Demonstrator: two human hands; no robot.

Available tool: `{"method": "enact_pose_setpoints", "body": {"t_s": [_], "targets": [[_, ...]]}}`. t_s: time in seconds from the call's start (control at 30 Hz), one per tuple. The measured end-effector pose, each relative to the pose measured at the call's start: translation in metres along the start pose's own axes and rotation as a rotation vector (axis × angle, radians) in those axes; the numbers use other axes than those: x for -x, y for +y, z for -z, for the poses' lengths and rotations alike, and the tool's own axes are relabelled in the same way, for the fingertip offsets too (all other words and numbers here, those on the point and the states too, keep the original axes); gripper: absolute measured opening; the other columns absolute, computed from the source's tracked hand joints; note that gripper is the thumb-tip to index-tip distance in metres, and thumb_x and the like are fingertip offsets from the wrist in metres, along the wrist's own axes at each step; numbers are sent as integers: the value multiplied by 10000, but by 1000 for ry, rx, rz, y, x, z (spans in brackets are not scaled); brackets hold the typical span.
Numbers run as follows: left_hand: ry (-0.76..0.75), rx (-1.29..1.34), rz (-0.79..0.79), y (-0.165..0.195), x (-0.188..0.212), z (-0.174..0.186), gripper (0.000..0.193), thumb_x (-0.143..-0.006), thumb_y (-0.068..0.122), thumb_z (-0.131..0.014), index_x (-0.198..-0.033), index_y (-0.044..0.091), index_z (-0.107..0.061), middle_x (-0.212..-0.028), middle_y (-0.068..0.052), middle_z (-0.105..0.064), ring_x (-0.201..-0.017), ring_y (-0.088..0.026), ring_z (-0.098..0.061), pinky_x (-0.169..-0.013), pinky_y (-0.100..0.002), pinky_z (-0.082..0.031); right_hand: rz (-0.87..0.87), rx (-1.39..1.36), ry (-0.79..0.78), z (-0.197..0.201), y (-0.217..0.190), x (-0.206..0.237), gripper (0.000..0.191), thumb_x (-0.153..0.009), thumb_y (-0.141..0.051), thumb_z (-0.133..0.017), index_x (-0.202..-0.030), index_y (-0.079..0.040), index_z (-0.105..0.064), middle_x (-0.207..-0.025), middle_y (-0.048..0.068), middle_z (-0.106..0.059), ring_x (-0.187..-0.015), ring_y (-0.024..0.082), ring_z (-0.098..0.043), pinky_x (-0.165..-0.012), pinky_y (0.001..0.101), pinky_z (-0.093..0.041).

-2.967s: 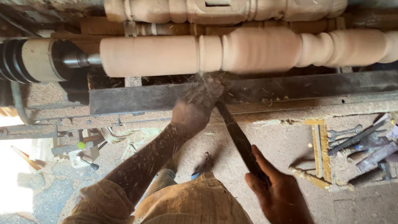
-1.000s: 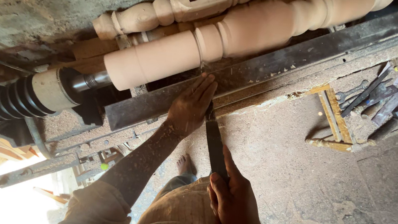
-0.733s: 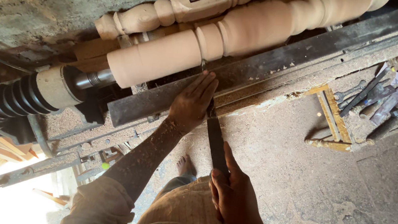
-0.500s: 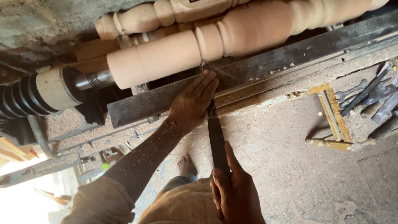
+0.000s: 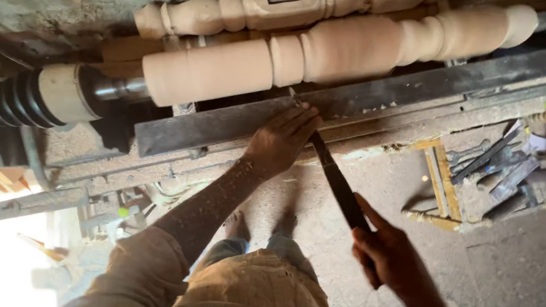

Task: The person shapes a rotating wooden spindle on a lathe using a chisel, carving grooves and decorative profiles along its length. The person switches between different chisels to refine the shape and smooth the surface.

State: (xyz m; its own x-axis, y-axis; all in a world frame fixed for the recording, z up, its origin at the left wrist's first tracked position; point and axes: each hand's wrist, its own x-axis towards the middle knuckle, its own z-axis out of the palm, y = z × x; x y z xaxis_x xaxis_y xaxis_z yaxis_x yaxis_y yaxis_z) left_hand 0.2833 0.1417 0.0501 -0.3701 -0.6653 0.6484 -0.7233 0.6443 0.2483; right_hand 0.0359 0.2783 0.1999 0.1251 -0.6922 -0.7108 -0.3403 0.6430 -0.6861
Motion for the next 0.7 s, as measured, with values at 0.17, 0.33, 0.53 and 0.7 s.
{"method": "enact_pose_setpoints", "body": {"t_s": [0.17, 0.33, 0.53, 0.7], "targets": [[40, 103, 135, 2, -11, -18, 171, -1053, 162, -715, -1215, 114, -743, -1313, -75, -719, -1293, -212, -665, -1109, -369, -566, 37, 213, -91, 48, -20, -22, 831, -924, -184, -629, -1675, -246, -280, -483, 6, -454, -340, 112, -389, -333, 317, -389], [-87, -16, 234, 6, -12, -19, 255, -1011, 180, -665, -1252, 126, -725, -1330, -56, -721, -1284, -205, -661, -1080, -381, -560, 44, 270, -152, 64, -33, -36, 819, -929, -165, -610, -1670, -229, -266, -461, 11, -468, -309, 114, -394, -316, 316, -406], [-97, -134, 281, 7, -15, -24, 283, -1025, 187, -638, -1298, 204, -712, -1342, 11, -710, -1278, -152, -656, -1073, -383, -549, 22, 289, -249, 90, -49, -48, 821, -937, -175, -600, -1680, -238, -257, -470, 0, -451, -312, 97, -371, -301, 310, -381], [10, -210, 210, 3, -8, -30, 298, -1064, 202, -667, -1356, 153, -697, -1393, -34, -691, -1335, -169, -641, -1099, -336, -561, 53, 279, -333, 98, -53, -64, 813, -948, -201, -585, -1683, -236, -241, -489, 7, -482, -298, 96, -392, -298, 298, -407]]}}
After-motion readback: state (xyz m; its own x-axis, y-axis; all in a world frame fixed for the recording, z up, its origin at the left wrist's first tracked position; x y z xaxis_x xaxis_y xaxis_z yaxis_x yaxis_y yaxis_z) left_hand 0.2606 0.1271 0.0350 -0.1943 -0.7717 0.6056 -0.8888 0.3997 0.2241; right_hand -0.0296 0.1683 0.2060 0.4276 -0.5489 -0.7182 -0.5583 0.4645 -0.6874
